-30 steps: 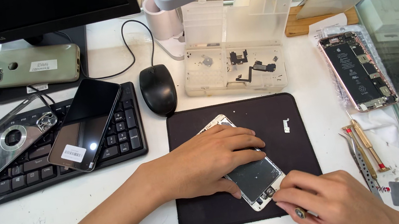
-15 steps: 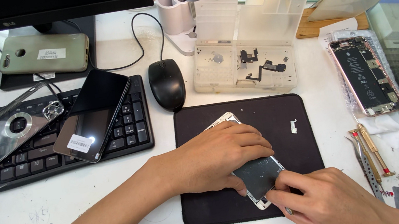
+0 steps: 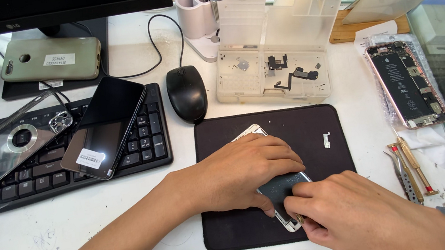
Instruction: The person uses a precision screwdriver to remove screws from the back and internal components of a white smartphone. They carefully place the removed screws on a black mat and proceed to detach a metal bracket and other internal parts using the screwdriver and tweezers.
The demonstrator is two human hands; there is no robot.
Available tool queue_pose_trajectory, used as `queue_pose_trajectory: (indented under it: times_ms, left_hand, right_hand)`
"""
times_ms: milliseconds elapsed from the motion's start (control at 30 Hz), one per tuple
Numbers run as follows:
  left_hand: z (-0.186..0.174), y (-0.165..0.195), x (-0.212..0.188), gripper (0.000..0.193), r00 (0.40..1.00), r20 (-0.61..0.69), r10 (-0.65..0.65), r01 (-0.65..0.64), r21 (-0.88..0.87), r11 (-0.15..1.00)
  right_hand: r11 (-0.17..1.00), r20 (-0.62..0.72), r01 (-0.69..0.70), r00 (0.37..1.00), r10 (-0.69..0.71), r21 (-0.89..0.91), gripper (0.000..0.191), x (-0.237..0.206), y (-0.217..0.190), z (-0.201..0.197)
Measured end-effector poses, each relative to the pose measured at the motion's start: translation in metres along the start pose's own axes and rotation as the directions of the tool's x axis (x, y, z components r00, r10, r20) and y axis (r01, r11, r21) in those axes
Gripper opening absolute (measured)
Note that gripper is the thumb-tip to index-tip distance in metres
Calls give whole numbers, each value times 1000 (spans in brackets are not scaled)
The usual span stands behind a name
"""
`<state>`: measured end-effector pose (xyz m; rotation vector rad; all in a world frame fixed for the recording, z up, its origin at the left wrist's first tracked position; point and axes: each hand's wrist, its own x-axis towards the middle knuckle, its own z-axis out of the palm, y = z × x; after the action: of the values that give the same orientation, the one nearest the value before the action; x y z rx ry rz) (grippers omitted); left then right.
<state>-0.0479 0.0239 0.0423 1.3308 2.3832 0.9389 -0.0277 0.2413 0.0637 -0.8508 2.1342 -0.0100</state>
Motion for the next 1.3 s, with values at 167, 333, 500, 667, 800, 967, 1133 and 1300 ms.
queue_pose_trajectory:
  times_ms: [167, 333, 500, 667, 800, 967, 1133, 1300]
  left_hand:
    - [-1, 0, -2, 76, 999, -17, 38, -38, 3, 999]
    - [0, -1, -1, 77, 998, -27, 56, -55, 13, 998]
    - [0, 0, 1, 74, 999, 1, 32, -32, 46, 998]
    - [-1, 9, 0, 79, 999, 28, -27, 24, 112, 993]
    - [1, 22, -5, 77, 998, 19, -62, 55, 256, 965]
    - [4, 27, -4, 76, 990, 78, -117, 91, 274, 957]
    - [4, 25, -4, 76, 991, 78, -111, 87, 263, 961]
    - [6, 23, -3, 80, 988, 95, -118, 92, 239, 967]
  right_hand:
    - [962, -189, 154, 976, -112, 225, 15, -11, 17, 6]
    - [917, -597, 291, 799, -74, 274, 23, -31, 55, 52]
    - [984, -667, 71, 743, 57, 164, 24, -23, 69, 102]
    - [712, -812, 407, 409, 417, 571, 32, -43, 67, 115]
    - [362, -799, 800, 225, 558, 479, 60, -44, 69, 119]
    - [136, -599, 779, 345, 722, 613, 61, -19, 53, 148]
    - [322, -569, 569, 330, 753, 757, 30, -9, 32, 160]
    - [427, -635, 564, 240, 734, 707, 62, -1, 15, 154]
